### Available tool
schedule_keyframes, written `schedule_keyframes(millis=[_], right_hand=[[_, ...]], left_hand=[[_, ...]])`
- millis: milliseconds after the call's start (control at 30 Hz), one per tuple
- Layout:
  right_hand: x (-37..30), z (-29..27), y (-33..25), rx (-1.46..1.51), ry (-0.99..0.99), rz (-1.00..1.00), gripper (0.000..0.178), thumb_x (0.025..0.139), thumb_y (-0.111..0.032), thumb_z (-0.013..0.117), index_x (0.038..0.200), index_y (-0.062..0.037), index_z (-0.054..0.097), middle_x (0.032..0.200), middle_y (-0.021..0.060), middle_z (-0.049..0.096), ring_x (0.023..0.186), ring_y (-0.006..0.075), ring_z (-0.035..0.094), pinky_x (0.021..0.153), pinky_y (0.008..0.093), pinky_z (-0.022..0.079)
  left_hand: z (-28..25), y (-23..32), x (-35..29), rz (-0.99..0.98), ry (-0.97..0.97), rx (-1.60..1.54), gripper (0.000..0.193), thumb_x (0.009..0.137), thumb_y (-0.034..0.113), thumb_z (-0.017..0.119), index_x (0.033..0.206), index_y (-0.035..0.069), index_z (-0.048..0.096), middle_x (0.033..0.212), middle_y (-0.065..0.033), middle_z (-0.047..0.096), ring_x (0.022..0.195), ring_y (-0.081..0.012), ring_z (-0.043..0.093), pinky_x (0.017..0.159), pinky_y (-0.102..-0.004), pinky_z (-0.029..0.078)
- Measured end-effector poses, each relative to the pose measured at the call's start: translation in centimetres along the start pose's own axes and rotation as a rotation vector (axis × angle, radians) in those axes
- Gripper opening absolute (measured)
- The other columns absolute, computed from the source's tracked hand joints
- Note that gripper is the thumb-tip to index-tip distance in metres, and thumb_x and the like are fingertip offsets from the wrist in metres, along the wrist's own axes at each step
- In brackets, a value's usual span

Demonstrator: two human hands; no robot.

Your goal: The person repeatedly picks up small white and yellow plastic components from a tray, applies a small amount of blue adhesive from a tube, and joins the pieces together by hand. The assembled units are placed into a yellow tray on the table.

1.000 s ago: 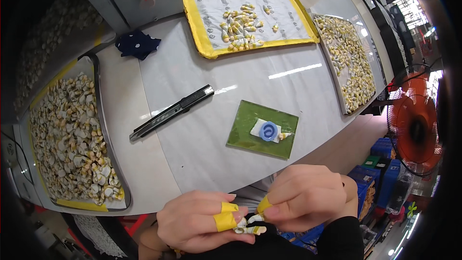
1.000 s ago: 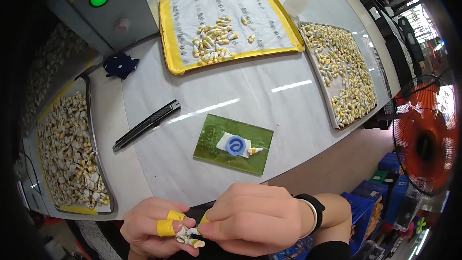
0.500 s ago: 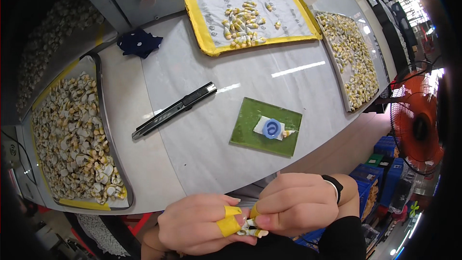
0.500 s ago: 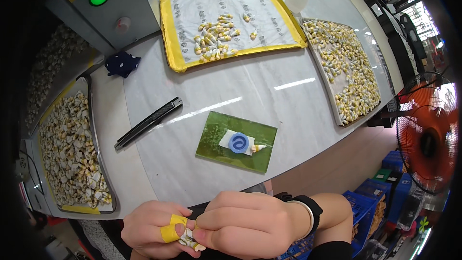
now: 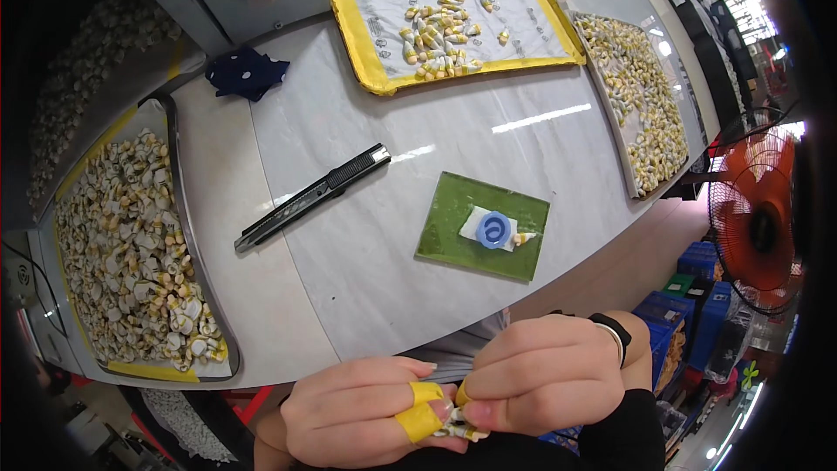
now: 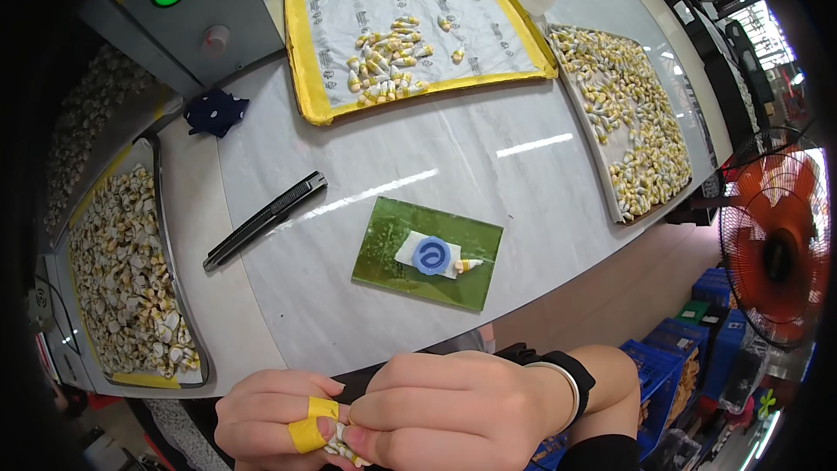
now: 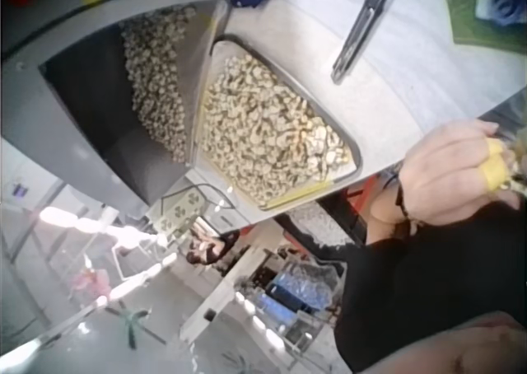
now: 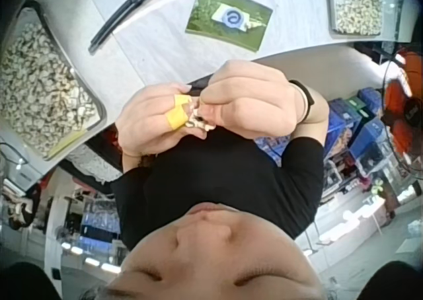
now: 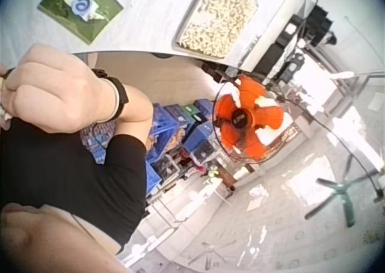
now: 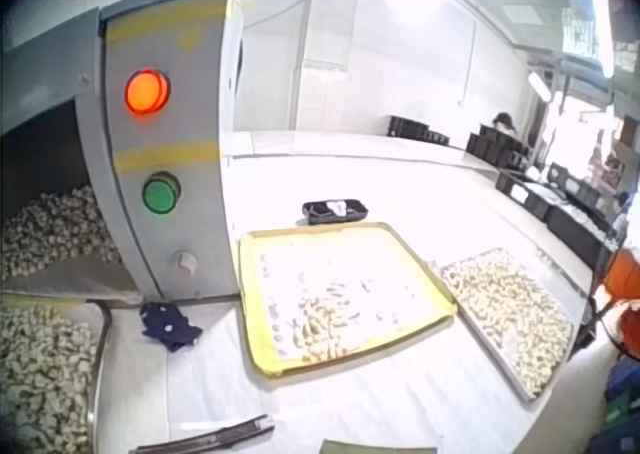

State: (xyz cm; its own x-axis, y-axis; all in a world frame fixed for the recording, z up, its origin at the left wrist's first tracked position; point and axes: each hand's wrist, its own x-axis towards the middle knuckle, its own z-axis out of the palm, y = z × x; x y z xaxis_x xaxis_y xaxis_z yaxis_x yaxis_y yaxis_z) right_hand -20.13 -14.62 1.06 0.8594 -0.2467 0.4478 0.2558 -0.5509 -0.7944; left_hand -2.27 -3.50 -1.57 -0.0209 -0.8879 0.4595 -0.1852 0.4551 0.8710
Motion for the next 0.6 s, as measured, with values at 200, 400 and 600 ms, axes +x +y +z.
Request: schedule_keyframes(millis=[200, 400, 600], right_hand=[[-0.7, 1.5, -1.0, -0.109, 0.262, 0.169, 0.024, 0.067, 0.002, 0.075, 0.087, 0.0023, 0.063, 0.080, 0.0120, 0.065, 0.065, 0.0224, 0.062, 0.052, 0.0282, 0.050], [-1.7, 1.5, 0.2, 0.046, 0.230, 0.144, 0.020, 0.068, -0.005, 0.080, 0.083, -0.0052, 0.067, 0.076, 0.0069, 0.065, 0.062, 0.0210, 0.060, 0.051, 0.0284, 0.048], [-0.6, 0.4, 1.0, 0.176, 0.256, 0.163, 0.013, 0.074, -0.004, 0.073, 0.086, -0.0040, 0.068, 0.081, 0.0076, 0.057, 0.070, 0.0193, 0.053, 0.060, 0.0289, 0.040]], left_hand=[[0.2, -0.3, 0.7, -0.058, 0.016, 0.140, 0.037, 0.061, 0.011, 0.085, 0.091, 0.003, 0.066, 0.084, -0.0095, 0.067, 0.072, -0.0215, 0.065, 0.068, -0.0322, 0.058], [-0.1, -1.1, 0.3, -0.140, -0.037, -0.129, 0.031, 0.068, 0.004, 0.079, 0.094, -0.003, 0.063, 0.086, -0.0141, 0.066, 0.074, -0.0220, 0.065, 0.068, -0.0299, 0.054], [1.0, -1.5, -1.3, -0.499, 0.093, -0.904, 0.030, 0.072, 0.002, 0.075, 0.096, -0.007, 0.059, 0.086, -0.0165, 0.065, 0.077, -0.0181, 0.065, 0.070, -0.0277, 0.051]])
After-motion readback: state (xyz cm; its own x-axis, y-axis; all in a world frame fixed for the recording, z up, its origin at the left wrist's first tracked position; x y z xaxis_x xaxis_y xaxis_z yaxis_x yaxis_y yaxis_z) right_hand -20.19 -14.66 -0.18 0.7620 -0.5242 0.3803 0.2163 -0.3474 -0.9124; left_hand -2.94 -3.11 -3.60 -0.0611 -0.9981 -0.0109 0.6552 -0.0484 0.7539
